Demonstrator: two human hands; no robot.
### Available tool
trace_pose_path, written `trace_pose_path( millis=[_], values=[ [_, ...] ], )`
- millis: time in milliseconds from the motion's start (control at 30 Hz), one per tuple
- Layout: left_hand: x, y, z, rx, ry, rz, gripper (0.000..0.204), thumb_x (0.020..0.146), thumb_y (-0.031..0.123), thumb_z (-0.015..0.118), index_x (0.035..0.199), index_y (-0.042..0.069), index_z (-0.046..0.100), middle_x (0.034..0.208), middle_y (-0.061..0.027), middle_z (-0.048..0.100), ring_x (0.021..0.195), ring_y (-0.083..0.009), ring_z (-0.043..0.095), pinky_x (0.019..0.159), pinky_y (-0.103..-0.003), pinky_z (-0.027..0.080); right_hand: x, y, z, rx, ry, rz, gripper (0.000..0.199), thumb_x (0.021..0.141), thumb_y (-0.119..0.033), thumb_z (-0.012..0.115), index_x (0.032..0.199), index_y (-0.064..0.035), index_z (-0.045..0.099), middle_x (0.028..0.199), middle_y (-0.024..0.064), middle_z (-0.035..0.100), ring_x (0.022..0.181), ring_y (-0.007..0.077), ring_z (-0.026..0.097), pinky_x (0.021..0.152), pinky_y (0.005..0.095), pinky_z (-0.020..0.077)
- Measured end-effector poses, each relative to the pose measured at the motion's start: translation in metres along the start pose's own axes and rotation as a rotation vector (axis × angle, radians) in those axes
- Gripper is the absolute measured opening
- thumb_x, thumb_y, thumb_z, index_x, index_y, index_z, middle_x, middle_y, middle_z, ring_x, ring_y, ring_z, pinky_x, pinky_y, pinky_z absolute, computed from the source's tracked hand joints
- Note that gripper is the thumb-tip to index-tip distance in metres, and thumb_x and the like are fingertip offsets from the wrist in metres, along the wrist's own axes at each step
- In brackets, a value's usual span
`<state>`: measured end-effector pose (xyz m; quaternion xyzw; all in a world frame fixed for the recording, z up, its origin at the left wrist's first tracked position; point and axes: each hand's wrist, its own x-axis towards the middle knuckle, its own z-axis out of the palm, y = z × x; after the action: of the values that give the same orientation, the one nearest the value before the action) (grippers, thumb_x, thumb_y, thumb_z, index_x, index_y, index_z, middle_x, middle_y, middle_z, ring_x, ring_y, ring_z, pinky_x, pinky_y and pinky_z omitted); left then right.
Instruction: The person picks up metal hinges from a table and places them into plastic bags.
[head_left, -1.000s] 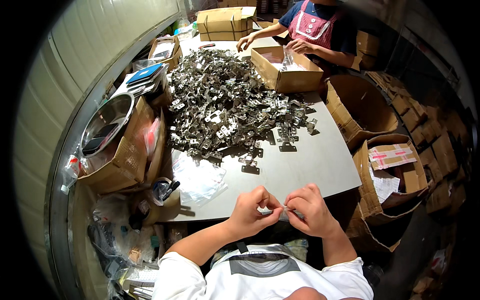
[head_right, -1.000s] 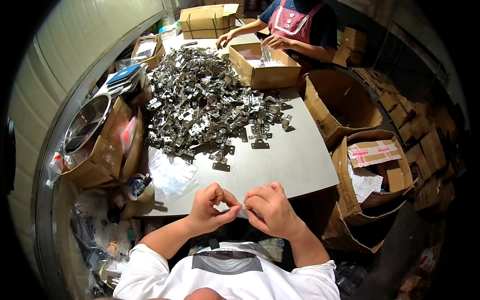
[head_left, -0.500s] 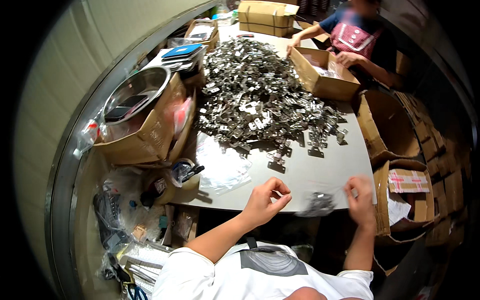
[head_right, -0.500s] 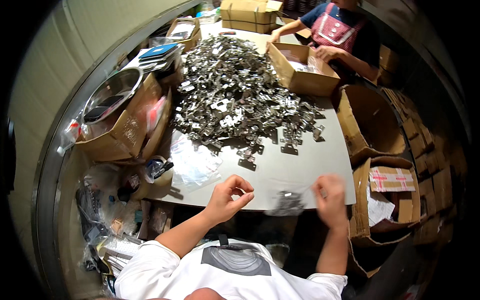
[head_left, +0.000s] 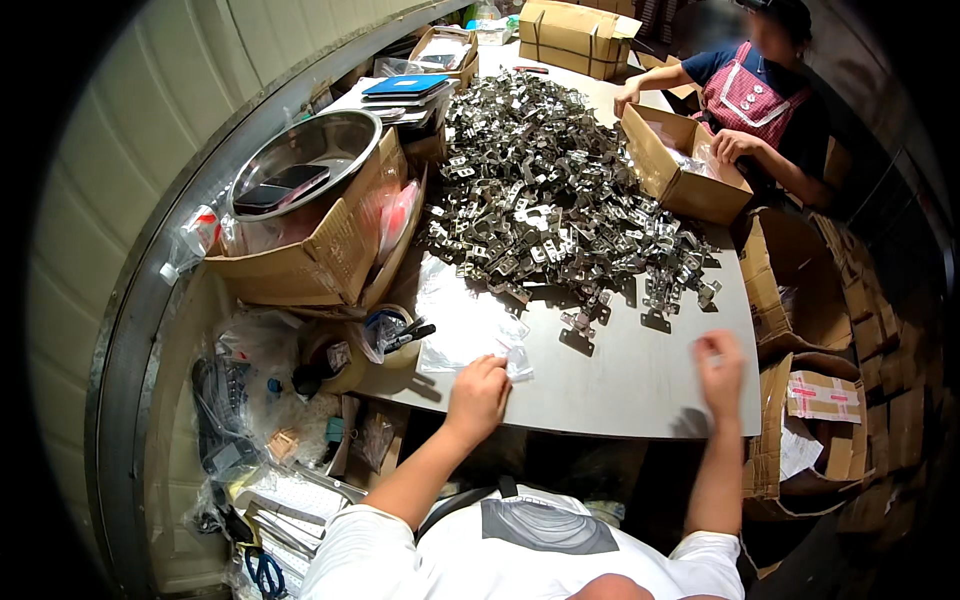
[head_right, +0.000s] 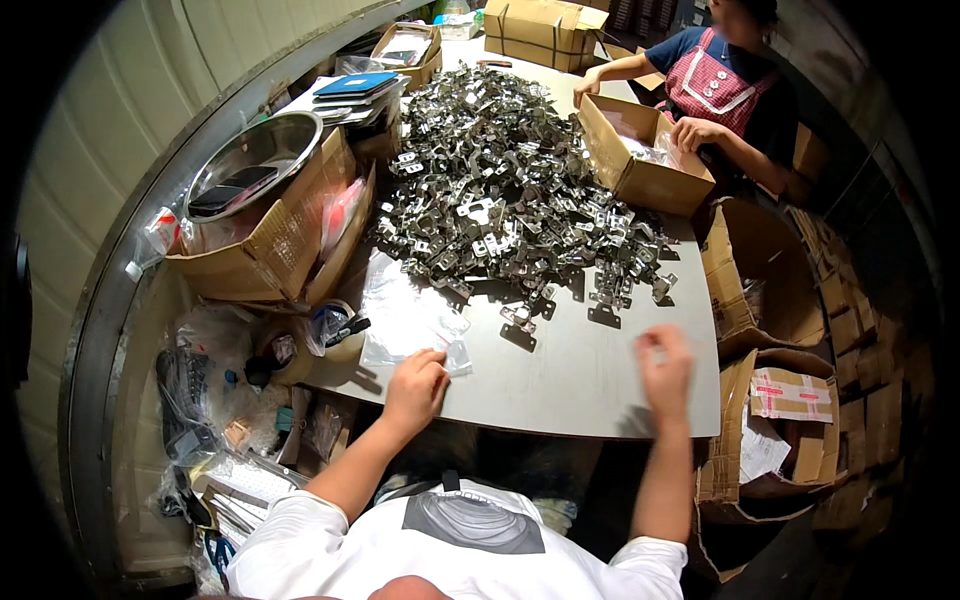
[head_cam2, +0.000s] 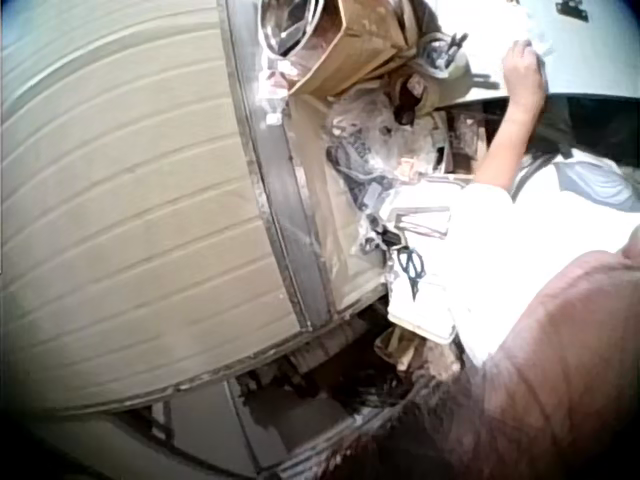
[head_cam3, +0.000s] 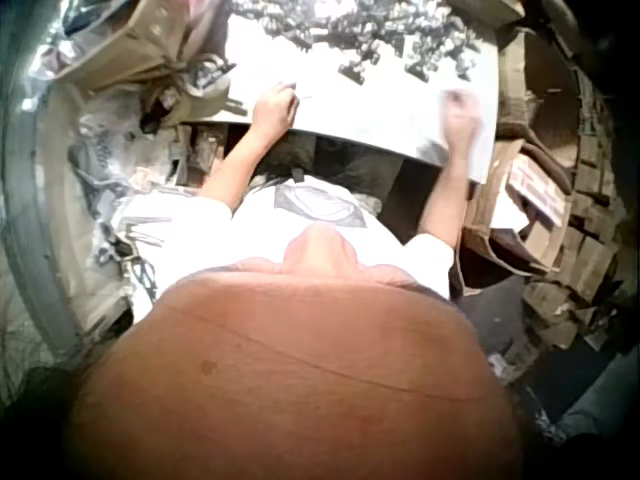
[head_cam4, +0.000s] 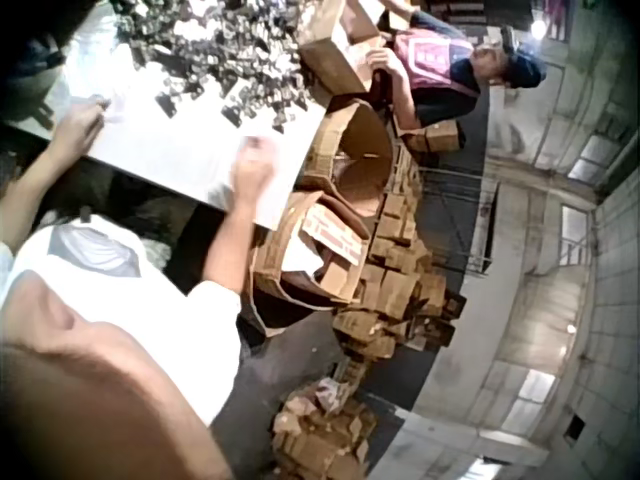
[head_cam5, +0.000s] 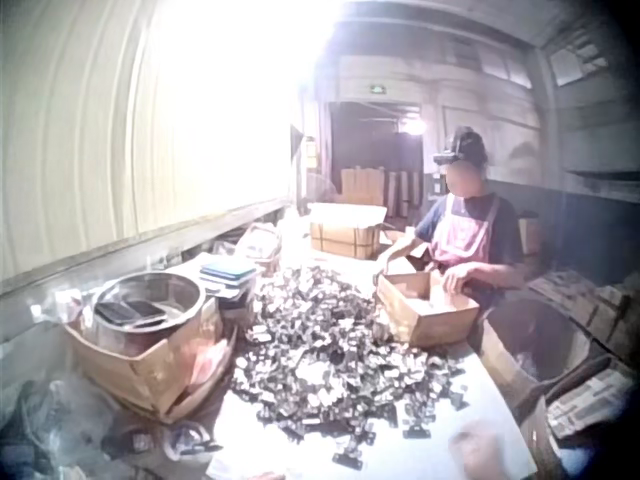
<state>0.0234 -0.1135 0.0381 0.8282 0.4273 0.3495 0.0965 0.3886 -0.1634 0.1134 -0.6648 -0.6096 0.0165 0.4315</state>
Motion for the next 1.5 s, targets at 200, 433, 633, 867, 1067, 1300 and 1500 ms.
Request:
trace_pose_path(
  millis=[200,433,633,867,1067,1300,1500],
  values=[
    [-0.017,0.065,0.015,-0.441,-0.228,-0.068,0.009,0.085,0.007,0.063,0.089,0.001,0.058,0.101,-0.0185,0.064,0.098,-0.0373,0.060,0.086,-0.043,0.047,-0.072,-0.082,0.105,0.640,-0.582,0.657,0.029,0.091,-0.017,0.066,0.110,0.0031,0.060,0.082,0.0044,0.064,0.071,0.0091,0.060,0.063,0.0255,0.0507],
    [0.016,0.056,0.003,-0.276,0.252,-0.146,0.032,0.080,0.013,0.071,0.106,-0.001,0.058,0.103,-0.0175,0.061,0.098,-0.0344,0.056,0.089,-0.042,0.044,-0.069,-0.061,0.075,0.707,-0.555,0.443,0.024,0.082,0.005,0.057,0.105,0.0034,0.065,0.091,0.0062,0.069,0.079,0.0102,0.062,0.072,0.0245,0.0504],
    [0.029,0.016,0.001,-1.097,-0.472,-0.586,0.014,0.089,0.013,0.068,0.095,0.001,0.066,0.083,0.0023,0.063,0.075,-0.0045,0.055,0.066,-0.021,0.044,-0.056,-0.040,0.036,0.718,-0.558,0.441,0.021,0.084,0.003,0.057,0.103,0.0025,0.066,0.089,0.0047,0.068,0.077,0.0097,0.060,0.073,0.0241,0.0486],
    [0.032,0.023,0.013,-1.208,-0.440,-0.606,0.013,0.085,0.007,0.072,0.091,0.003,0.061,0.081,0.0009,0.063,0.071,-0.0062,0.057,0.066,-0.021,0.047,-0.044,-0.033,0.050,0.533,-0.300,0.431,0.022,0.083,-0.007,0.068,0.103,0.0012,0.063,0.092,0.0078,0.067,0.083,0.0159,0.062,0.076,0.0298,0.0480],
    [0.030,0.030,0.008,-1.352,-0.204,-0.717,0.021,0.079,0.001,0.075,0.094,0.003,0.061,0.082,-0.0017,0.065,0.072,-0.0079,0.059,0.068,-0.022,0.049,-0.052,-0.099,0.078,0.096,-0.117,-0.134,0.037,0.076,-0.016,0.076,0.106,-0.0015,0.060,0.105,0.0150,0.061,0.097,0.0312,0.059,0.086,0.0424,0.0469],
    [0.026,0.027,0.010,-1.393,-0.151,-0.751,0.012,0.081,0.006,0.076,0.086,0.003,0.065,0.077,0.0001,0.065,0.065,-0.0064,0.056,0.060,-0.021,0.046,-0.081,-0.105,0.128,0.716,-0.314,0.367,0.021,0.080,-0.002,0.070,0.097,0.0000,0.059,0.082,0.0062,0.066,0.074,0.0118,0.063,0.068,0.0262,0.0515],
    [0.040,-0.025,-0.018,-0.939,-0.040,-0.775,0.012,0.085,0.010,0.072,0.082,0.002,0.065,0.071,0.0033,0.061,0.061,-0.0028,0.050,0.055,-0.017,0.039,-0.073,-0.088,0.126,0.619,-0.237,0.412,0.021,0.080,-0.006,0.072,0.096,-0.0001,0.060,0.082,0.0064,0.067,0.075,0.0131,0.064,0.068,0.0265,0.0512]
  ],
)
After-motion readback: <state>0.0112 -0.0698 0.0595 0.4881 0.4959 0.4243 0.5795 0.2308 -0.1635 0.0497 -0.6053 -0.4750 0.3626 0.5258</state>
